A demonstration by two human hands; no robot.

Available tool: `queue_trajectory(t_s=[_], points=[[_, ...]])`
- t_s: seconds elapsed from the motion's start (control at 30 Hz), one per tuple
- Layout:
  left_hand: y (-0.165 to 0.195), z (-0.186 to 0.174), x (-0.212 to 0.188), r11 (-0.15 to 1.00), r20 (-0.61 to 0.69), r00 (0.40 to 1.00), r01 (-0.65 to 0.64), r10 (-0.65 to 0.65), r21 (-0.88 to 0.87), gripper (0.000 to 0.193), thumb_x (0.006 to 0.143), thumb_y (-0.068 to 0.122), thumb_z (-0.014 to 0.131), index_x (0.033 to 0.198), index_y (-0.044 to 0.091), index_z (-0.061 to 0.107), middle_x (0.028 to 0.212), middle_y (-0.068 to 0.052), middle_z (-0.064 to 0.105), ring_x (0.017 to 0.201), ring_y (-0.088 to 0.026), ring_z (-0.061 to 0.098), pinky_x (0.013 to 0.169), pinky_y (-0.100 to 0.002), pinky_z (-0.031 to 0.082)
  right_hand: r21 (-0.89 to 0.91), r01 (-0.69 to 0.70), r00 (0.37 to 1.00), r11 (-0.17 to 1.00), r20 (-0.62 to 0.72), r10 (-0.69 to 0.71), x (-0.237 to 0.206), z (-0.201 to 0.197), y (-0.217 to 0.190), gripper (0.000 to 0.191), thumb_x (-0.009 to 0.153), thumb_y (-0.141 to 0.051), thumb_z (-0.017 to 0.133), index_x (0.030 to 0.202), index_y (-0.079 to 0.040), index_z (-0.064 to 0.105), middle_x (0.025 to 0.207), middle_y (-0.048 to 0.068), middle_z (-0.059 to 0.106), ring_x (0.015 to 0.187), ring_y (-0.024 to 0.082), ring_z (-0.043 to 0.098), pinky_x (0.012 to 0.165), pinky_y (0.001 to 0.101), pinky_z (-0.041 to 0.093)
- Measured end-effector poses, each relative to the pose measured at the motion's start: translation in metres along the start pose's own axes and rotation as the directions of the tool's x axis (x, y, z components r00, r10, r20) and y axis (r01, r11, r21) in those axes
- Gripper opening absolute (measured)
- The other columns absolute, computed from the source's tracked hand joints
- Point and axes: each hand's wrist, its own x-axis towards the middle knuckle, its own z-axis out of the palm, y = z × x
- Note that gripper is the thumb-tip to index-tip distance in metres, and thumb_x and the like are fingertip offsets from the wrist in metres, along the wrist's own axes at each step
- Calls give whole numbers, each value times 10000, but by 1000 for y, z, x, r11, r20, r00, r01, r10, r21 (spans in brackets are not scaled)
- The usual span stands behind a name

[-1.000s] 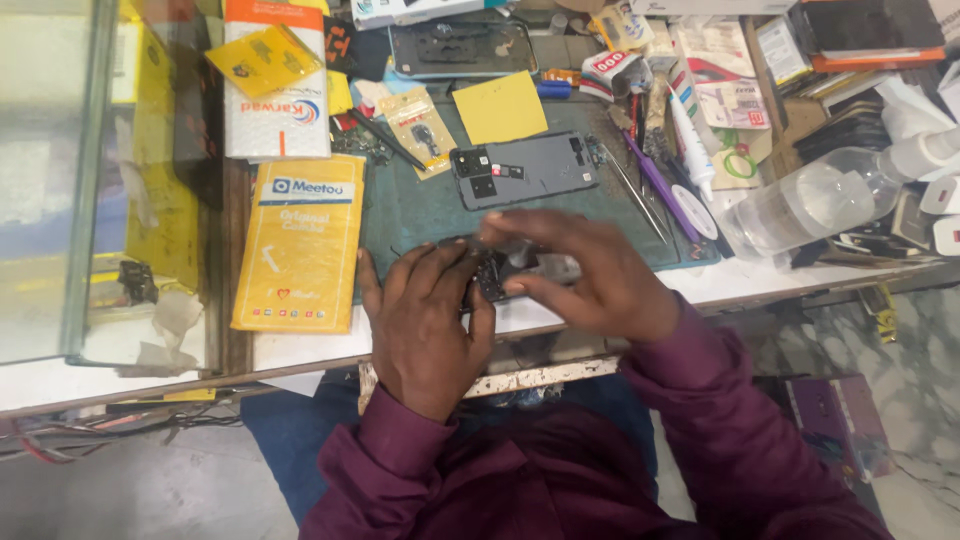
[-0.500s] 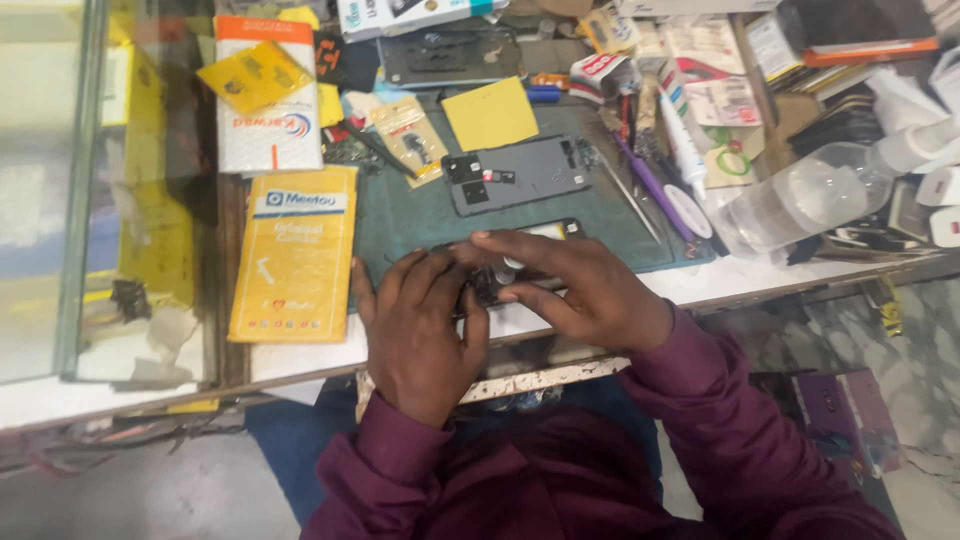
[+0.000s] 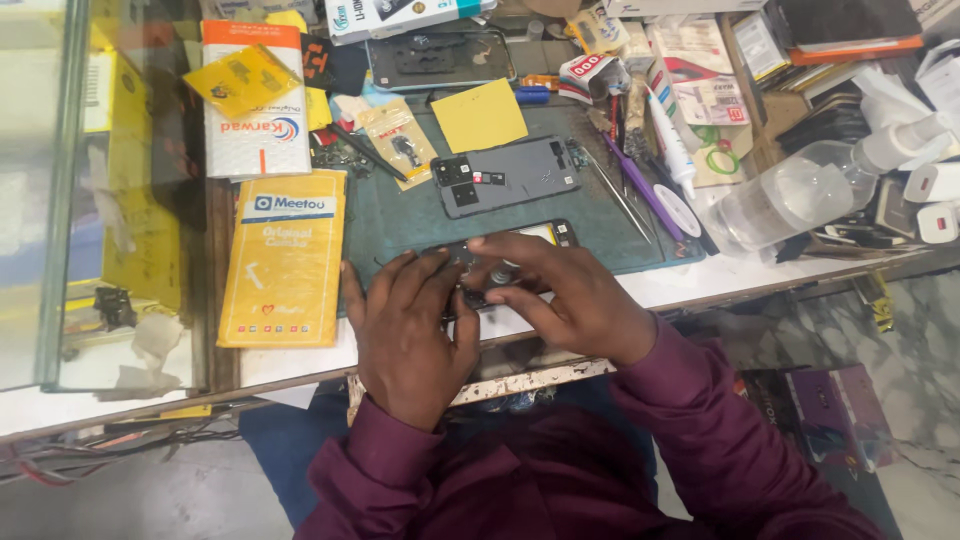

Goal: The person uses a screwdriver to remove screws from a disassembled smartphone lying on a workbench. They place the removed screws on the back cover of the phone and continue unscrewing additional fasteners from the device's internal frame.

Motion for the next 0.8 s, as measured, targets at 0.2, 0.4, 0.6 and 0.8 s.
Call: queue_trajectory(t_s=[0.2,0.4,0.6,0.8], points=[[1,2,0,1000,-13,1000,10,-10,13,234,867,166,692,1085,95,735,1219,-43,690,1259,-282,587,1207,-654,231,-31,52,998,998,20,-51,-1,-4,-3,585,959,-66,750,1486,-70,496,1293,136,724,1126,243,775,880,316,665],[1,0,-1,1000,-7,1000,11,-11,14,251,871,156,686,1109,97,740,1216,-40,692,1255,-282,587,1210,-653,233,-166,97,995,981,-23,-102,-5,-3,1,580,936,-63,779,1453,-97,519,1303,165,712,1026,237,797,836,320,664],[1,1,-1,1000,-6,1000,8,-7,14,226,879,165,690,1091,102,738,1221,-29,699,1256,-272,589,1218,-645,231,149,41,978,988,-210,-9,-4,-18,40,583,1038,-28,704,1510,-114,373,1148,152,746,951,190,764,840,340,644],[2,-3,0,1000,34,999,1,-2,4,389,847,354,784,1120,82,737,1217,-58,685,1216,-284,581,1200,-660,205,85,-116,857,990,-495,144,21,-61,91,571,1070,35,648,1500,-91,295,1173,158,724,987,210,779,824,312,670]])
